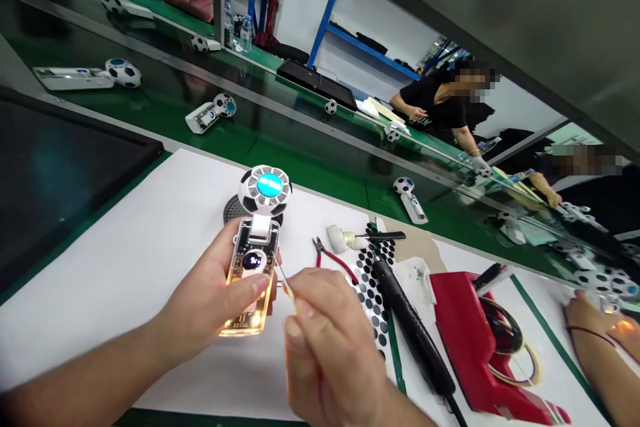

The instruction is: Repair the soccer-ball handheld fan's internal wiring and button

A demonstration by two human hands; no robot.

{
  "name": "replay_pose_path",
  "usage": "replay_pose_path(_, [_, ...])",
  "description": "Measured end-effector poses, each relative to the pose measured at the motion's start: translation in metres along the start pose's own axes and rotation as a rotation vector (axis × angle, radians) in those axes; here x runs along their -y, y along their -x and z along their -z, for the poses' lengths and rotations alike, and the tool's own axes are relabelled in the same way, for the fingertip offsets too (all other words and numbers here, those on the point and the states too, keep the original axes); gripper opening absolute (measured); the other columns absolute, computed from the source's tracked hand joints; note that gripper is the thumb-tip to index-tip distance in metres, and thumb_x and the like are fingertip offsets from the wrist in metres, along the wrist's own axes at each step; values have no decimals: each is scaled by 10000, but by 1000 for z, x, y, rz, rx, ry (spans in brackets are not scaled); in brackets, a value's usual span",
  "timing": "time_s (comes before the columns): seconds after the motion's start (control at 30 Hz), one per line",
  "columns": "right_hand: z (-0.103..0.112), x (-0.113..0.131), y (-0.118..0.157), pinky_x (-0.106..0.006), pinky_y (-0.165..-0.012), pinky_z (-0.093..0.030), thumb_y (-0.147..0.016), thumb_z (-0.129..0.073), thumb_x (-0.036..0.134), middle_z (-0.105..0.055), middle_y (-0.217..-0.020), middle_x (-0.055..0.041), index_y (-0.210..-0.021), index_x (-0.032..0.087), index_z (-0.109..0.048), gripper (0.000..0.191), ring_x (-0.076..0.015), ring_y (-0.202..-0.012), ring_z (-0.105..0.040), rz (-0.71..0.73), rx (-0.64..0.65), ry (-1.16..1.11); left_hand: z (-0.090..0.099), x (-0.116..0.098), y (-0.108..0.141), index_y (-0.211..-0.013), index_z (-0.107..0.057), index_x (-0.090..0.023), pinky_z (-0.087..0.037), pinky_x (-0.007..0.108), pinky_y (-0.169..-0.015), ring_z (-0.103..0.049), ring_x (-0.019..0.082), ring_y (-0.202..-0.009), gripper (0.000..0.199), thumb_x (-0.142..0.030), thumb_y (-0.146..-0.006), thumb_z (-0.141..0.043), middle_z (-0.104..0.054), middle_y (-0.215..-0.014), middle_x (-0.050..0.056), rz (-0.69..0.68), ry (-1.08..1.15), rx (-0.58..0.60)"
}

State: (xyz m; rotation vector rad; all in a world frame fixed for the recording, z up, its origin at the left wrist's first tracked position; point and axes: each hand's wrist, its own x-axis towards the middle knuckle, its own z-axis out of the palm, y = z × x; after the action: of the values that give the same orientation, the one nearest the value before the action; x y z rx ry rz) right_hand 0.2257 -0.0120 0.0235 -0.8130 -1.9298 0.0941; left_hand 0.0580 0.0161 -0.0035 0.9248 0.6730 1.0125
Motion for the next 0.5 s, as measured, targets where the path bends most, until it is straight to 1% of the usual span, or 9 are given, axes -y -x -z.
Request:
replay_pose_path(0.07, [3,2,-3,-458,-820,-508,-871,-489,49,-660,-1010,-89,-1001,183,-611,223,-253,-944,-641,-109,-135,-108,0,2,2,-1254,-365,-277,-501,289,-623,-563,158,-715,469,-289,-863,-623,-575,-855,-9,-20,-9,54])
replay_pose_path(0.1, [3,4,-6,-437,-805,-499,-896,-458,59,-650,-970,-80,-962,181,-609,205,-237,-908,-637,-192,-159,-163,0,3,2,-1278,-348,-287,-491,282,-623,-548,152,-714,475,-275,-877,-601,-566,-862,-9,-40,-28,82])
replay_pose_path(0.13, [3,6,-8,-397,-769,-497,-920,-437,76,-639,-921,-58,-941,191,-605,204,-205,-838,-630,-289,-139,-183,0,4,3,-1307,-326,-298,-484,278,-635,-536,147,-721,490,-258,-891,-581,-561,-887,-6,-68,-57,99])
replay_pose_path(0.2, [1,11,-12,-305,-658,-484,-943,-445,126,-628,-835,-13,-941,219,-611,191,-149,-697,-596,-435,17,-122,-1,6,3,-1362,-271,-314,-497,298,-722,-549,152,-793,528,-225,-919,-546,-569,-995,16,-147,-122,88])
replay_pose_path(0.23, [-2,14,-13,-271,-610,-472,-939,-463,151,-633,-800,4,-935,228,-617,173,-131,-645,-580,-482,109,-58,-2,8,3,-1381,-244,-318,-502,317,-791,-568,165,-865,557,-207,-925,-543,-572,-1076,33,-177,-156,73])
replay_pose_path(0.27, [-5,16,-14,-249,-574,-463,-926,-487,176,-641,-763,15,-914,226,-623,146,-122,-608,-573,-519,170,15,-2,10,2,-1393,-224,-319,-497,336,-855,-583,183,-944,599,-187,-916,-562,-569,-1152,47,-204,-189,59])
replay_pose_path(0.33, [-14,18,-13,-227,-523,-447,-879,-544,225,-624,-668,28,-855,209,-623,85,-120,-562,-566,-568,198,135,-2,15,1,-1397,-206,-313,-484,355,-932,-590,221,-1071,701,-140,-867,-630,-558,-1250,65,-237,-253,37])
replay_pose_path(0.43, [-26,17,-9,-230,-460,-400,-820,-605,271,-567,-592,41,-797,192,-607,82,-107,-472,-483,-563,130,252,-2,17,-2,-1396,-201,-293,-483,366,-963,-582,260,-1152,831,-84,-775,-712,-542,-1316,83,-254,-353,-4])
replay_pose_path(0.5, [-29,14,-8,-235,-445,-378,-810,-621,273,-567,-586,43,-782,193,-609,86,-102,-449,-452,-547,108,276,-2,13,-2,-1403,-199,-273,-475,374,-981,-567,274,-1187,851,-75,-759,-719,-531,-1340,96,-228,-383,-10])
